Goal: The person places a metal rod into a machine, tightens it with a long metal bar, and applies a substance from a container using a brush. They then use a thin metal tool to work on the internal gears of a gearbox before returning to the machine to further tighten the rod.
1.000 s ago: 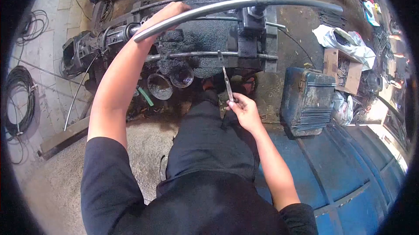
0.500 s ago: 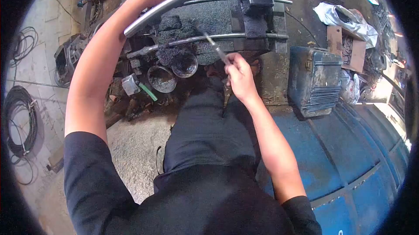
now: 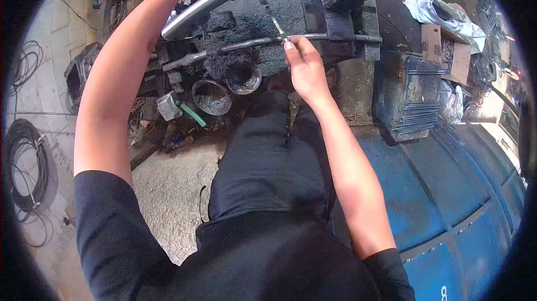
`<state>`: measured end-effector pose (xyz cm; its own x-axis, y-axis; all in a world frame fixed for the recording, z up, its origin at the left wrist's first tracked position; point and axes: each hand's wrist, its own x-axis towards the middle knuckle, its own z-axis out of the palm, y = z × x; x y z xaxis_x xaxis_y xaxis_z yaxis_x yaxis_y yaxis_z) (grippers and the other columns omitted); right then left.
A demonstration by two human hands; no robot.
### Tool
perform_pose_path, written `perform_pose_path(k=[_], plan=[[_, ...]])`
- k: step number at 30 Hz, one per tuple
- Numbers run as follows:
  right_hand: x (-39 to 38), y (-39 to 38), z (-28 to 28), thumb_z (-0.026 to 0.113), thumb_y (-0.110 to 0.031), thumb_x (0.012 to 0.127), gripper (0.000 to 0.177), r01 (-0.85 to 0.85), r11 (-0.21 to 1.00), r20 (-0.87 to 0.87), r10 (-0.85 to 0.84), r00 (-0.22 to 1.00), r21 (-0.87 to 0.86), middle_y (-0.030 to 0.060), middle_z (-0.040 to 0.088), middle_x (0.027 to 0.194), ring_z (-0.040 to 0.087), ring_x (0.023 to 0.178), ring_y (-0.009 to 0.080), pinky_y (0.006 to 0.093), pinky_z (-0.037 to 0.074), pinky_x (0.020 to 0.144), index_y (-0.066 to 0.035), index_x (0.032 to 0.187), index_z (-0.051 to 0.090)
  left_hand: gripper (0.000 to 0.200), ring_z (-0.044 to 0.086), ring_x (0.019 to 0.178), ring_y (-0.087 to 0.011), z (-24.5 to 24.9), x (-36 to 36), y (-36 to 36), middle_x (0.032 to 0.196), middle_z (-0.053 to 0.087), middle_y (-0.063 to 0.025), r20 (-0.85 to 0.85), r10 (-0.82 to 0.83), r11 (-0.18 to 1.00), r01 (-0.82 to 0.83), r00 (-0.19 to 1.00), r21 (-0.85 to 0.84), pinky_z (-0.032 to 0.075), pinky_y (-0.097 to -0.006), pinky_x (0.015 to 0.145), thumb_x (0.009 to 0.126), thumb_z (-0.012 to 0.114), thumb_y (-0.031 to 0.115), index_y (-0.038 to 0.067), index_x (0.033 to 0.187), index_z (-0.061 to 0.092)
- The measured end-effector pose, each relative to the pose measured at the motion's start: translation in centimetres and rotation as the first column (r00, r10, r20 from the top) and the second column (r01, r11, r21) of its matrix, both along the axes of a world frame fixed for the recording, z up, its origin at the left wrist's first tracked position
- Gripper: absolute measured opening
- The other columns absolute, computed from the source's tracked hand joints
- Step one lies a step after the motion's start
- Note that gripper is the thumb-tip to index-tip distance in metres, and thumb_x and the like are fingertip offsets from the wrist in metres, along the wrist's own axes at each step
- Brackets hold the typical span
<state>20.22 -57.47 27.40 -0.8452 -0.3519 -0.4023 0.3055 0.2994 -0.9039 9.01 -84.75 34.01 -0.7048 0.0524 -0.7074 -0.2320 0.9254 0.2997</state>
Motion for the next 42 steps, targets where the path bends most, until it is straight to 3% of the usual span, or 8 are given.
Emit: perform_pose_path(k=[8, 11, 14, 21, 23, 27, 31, 42], plan=[[0.7, -1.0, 0.0, 0.052, -0.022, 0.096, 0.023, 0.034, 0.999, -0.03, -0.033, 0.999, 0.025, 0.014, 0.061, 0.073, 0.06, 0.067, 0.0234, 0.0359, 0.046, 0.066, -0.002, 0.102, 0.059, 0.04, 0.066, 0.087, -0.0237, -0.1, -0.2, -0.1, 0.098, 0.072, -0.0144, -0.024, -0.059, 0.996, 0.06, 0.998, 0.063, 0.05, -0.0384, 0.081, 0.081, 0.067, 0.03, 0.002, 0.109, 0.07], [3.5, -0.7, 1.7, 0.051, -0.024, 0.094, 0.023, -0.319, 0.945, -0.051, 0.322, 0.945, 0.069, 0.0221, 0.064, 0.081, 0.063, 0.079, 0.0405, 0.0439, 0.048, 0.071, -0.002, 0.098, 0.059, 0.04, 0.067, 0.087, -0.0252, -1.8, -0.1, -1.2, 0.098, 0.072, -0.0158, -0.126, -0.102, 0.982, 0.121, 0.987, 0.148, 0.05, -0.0391, 0.081, 0.08, 0.067, 0.031, 0.001, 0.107, 0.07], [7.7, -1.6, 2.6, 0.052, -0.022, 0.092, 0.024, -0.591, 0.761, 0.069, 0.597, 0.8, 0.268, 0.0237, 0.066, 0.085, 0.065, 0.085, 0.0431, 0.0523, 0.051, 0.076, -0.007, 0.111, 0.053, 0.04, 0.067, 0.085, -0.0259, -2.0, 0.0, -1.4, 0.095, 0.072, -0.0162, -0.118, -0.094, 0.976, 0.115, 0.989, 0.184, 0.051, -0.0395, 0.08, 0.079, 0.067, 0.03, 0.002, 0.106, 0.07], [14.1, -5.1, -0.9, 0.055, -0.008, 0.082, 0.025, -0.594, 0.605, -0.224, 0.775, 0.591, 0.529, 0.0168, 0.062, 0.088, 0.067, 0.077, 0.0349, 0.0461, 0.054, 0.064, -0.005, 0.106, 0.058, 0.037, 0.067, 0.082, -0.026, -2.6, 0.2, -1.5, 0.096, 0.071, -0.0178, -0.078, -0.069, 0.971, 0.085, 0.994, 0.223, 0.052, -0.0394, 0.077, 0.077, 0.065, 0.024, 0.004, 0.108, 0.071], [15.4, -5.8, -2.8, 0.055, -0.008, 0.08, 0.035, -0.541, 0.629, -0.356, 0.771, 0.528, 0.559, 0.0145, 0.06, 0.085, 0.067, 0.073, 0.0324, 0.0448, 0.055, 0.06, -0.005, 0.114, 0.058, 0.028, 0.069, 0.076, -0.0197, -5.2, 0.4, -1.6, 0.084, 0.073, -0.0105, -0.181, 0.045, 0.953, 0.012, 0.983, 0.304, 0.055, -0.0352, 0.071, 0.084, 0.067, 0.02, 0.003, 0.106, 0.071], [16.6, -6.7, -4.7, 0.055, -0.012, 0.08, 0.029, -0.538, 0.509, -0.22, 0.831, 0.511, 0.672, 0.0119, 0.059, 0.081, 0.067, 0.064, 0.0288, 0.0368, 0.056, 0.055, -0.005, 0.107, 0.062, 0.03, 0.068, 0.072, -0.0182, -4.7, 1.1, -1.7, 0.085, 0.073, -0.0098, -0.244, -0.008, 0.969, 0.068, 0.97, 0.239, 0.055, -0.0351, 0.068, 0.085, 0.067, 0.021, 0.005, 0.11, 0.07], [16.9, -5.9, -5.4, 0.053, -0.01, 0.081, 0.047, -0.551, 0.549, -0.238, 0.811, 0.535, 0.629, 0.0126, 0.059, 0.082, 0.067, 0.065, 0.0299, 0.0416, 0.056, 0.059, -0.008, 0.127, 0.058, 0.028, 0.067, 0.07, -0.0182, -3.9, 0.6, -1.1, 0.082, 0.073, -0.0081, -0.14, 0.03, 0.976, 0.002, 0.99, 0.219, 0.054, -0.0347, 0.068, 0.085, 0.065, 0.018, 0.006, 0.11, 0.07], [14.4, -4.5, -1.0, 0.057, -0.021, 0.086, 0.029, -0.506, 0.788, -0.212, 0.593, 0.777, 0.351, 0.0159, 0.061, 0.077, 0.064, 0.069, 0.0361, 0.0463, 0.053, 0.065, -0.013, 0.112, 0.067, 0.027, 0.067, 0.071, -0.0198, -2.7, -0.3, -1.2, 0.082, 0.071, -0.0109, -0.073, -0.078, 0.974, 0.091, 0.994, 0.208, 0.053, -0.0363, 0.068, 0.085, 0.067, 0.02, 0.003, 0.105, 0.071]])
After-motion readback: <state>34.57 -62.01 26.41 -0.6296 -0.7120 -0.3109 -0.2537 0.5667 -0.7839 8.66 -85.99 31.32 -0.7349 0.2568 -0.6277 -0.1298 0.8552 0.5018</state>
